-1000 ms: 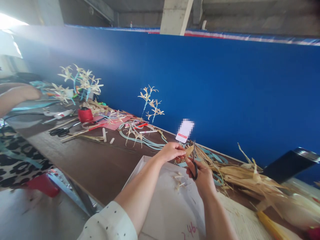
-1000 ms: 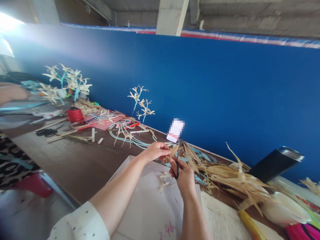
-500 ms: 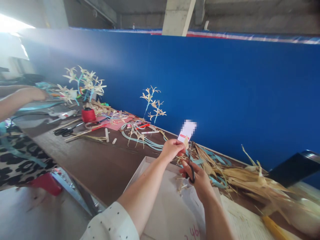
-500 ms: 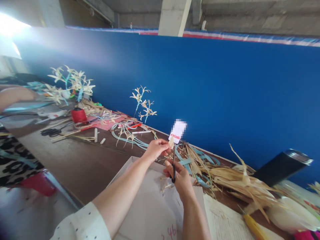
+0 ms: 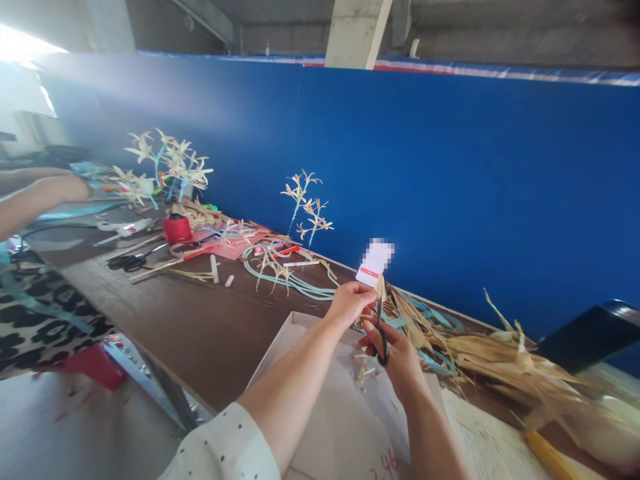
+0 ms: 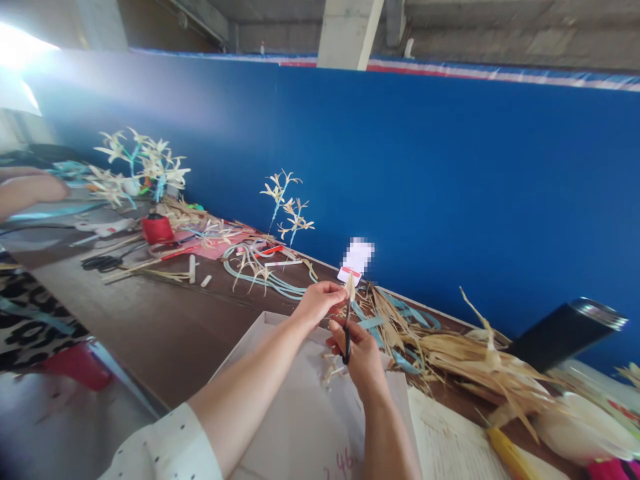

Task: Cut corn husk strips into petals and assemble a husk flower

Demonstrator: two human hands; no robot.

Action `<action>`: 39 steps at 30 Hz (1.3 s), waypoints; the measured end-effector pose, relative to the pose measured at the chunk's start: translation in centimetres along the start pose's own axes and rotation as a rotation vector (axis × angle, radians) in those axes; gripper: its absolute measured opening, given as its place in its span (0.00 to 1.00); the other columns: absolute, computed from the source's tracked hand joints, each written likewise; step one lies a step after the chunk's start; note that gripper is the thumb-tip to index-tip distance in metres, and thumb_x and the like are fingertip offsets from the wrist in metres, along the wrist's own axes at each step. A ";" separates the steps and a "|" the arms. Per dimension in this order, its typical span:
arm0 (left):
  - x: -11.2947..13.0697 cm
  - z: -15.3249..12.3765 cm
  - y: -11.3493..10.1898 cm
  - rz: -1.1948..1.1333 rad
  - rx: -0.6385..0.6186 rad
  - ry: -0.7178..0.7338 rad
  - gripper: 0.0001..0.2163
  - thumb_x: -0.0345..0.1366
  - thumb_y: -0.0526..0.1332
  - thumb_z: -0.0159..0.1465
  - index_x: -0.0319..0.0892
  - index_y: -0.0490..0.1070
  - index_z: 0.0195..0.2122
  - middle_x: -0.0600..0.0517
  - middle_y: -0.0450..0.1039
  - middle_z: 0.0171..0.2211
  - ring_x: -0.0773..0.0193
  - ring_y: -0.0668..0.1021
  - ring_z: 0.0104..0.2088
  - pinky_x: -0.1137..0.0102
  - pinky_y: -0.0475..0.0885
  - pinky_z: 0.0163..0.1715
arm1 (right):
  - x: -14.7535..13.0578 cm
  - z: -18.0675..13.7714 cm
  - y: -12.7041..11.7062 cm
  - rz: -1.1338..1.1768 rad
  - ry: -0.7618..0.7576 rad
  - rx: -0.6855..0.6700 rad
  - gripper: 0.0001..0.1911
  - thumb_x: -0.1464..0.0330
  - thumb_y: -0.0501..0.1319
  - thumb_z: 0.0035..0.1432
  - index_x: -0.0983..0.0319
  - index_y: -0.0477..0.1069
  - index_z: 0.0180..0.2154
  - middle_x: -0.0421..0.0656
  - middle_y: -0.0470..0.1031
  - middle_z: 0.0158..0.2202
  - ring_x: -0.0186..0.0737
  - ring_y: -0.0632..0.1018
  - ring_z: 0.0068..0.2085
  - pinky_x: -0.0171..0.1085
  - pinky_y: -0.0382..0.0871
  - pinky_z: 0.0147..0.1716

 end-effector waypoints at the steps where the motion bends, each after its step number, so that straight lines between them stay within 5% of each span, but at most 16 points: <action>1: -0.1 0.0 0.1 -0.004 0.000 -0.006 0.06 0.35 0.64 0.53 0.37 0.72 0.30 0.52 0.73 0.24 0.71 0.74 0.24 0.76 0.70 0.27 | 0.1 0.0 -0.1 0.002 0.000 0.012 0.26 0.52 0.63 0.47 0.63 0.73 0.43 0.42 0.74 0.23 0.37 0.70 0.23 0.34 0.61 0.22; 14: -0.2 -0.2 0.2 -0.166 -0.012 -0.063 0.07 0.35 0.63 0.54 0.36 0.71 0.29 0.51 0.72 0.24 0.74 0.71 0.20 0.78 0.67 0.22 | 0.1 -0.1 -0.1 0.034 0.001 -0.007 0.24 0.51 0.61 0.48 0.63 0.74 0.39 0.44 0.74 0.24 0.36 0.71 0.24 0.31 0.57 0.18; 39: 1.2 -0.3 -0.6 0.070 -0.048 0.004 0.05 0.32 0.63 0.53 0.37 0.72 0.30 0.52 0.73 0.25 0.71 0.73 0.23 0.76 0.68 0.24 | -0.8 -0.4 -0.2 -0.031 -0.010 -0.055 0.20 0.51 0.61 0.48 0.63 0.71 0.24 0.41 0.70 0.20 0.33 0.65 0.21 0.32 0.53 0.18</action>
Point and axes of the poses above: each hand's wrist, its own z-axis towards the middle knuckle, its own y-axis out of the palm, x = y × z, the point moved 4 cm from there along z, towards the middle knuckle
